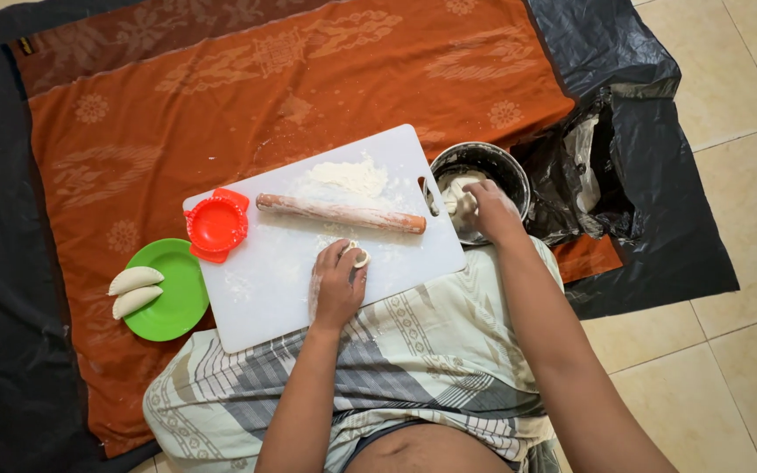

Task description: Using a plastic mold to shape dough and hand-rolling dough into small balls.

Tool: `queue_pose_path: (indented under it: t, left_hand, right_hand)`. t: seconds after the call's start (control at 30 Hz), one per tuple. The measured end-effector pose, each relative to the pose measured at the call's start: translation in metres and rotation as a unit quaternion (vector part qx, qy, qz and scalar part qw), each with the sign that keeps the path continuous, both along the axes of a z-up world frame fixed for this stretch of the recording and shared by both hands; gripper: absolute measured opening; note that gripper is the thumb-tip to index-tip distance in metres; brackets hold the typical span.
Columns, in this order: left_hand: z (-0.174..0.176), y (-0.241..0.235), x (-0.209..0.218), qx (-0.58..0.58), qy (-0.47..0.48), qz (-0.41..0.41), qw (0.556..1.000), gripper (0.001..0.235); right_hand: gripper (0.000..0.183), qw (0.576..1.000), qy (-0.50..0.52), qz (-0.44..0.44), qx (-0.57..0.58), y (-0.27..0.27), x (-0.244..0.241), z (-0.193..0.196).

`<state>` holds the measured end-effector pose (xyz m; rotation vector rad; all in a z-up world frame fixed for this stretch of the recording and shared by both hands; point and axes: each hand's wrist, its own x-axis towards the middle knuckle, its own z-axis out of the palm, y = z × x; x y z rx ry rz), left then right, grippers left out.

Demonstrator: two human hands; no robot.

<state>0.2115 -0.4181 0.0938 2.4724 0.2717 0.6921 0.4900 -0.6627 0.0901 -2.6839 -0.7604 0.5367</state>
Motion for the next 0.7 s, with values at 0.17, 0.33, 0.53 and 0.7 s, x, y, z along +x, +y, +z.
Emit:
queue_pose_path:
  t: [0.17, 0.33, 0.53, 0.7]
  left_hand:
    - [-0.003, 0.001, 0.0, -0.004, -0.004, 0.0, 1.0, 0.027]
    - [0.003, 0.0, 0.0, -0.006, 0.004, 0.003, 1.0, 0.026]
    - [0.0, -0.002, -0.005, -0.011, 0.007, 0.003, 1.0, 0.026]
    - [0.0, 0.0, 0.0, -0.004, 0.004, 0.002, 1.0, 0.027]
  right_hand:
    - [0.051, 0.989, 0.036, -0.139, 0.021, 0.002, 0.014, -0.02]
    - [0.046, 0.989, 0.035, -0.146, 0.004, 0.005, 0.003, -0.007]
    - [0.081, 0.994, -0.034, 0.024, -0.101, 0.004, -0.002, -0.055]
    - [0.019, 0.976, -0.181, 0.056, -0.106, 0.017, -0.012, -0.036]
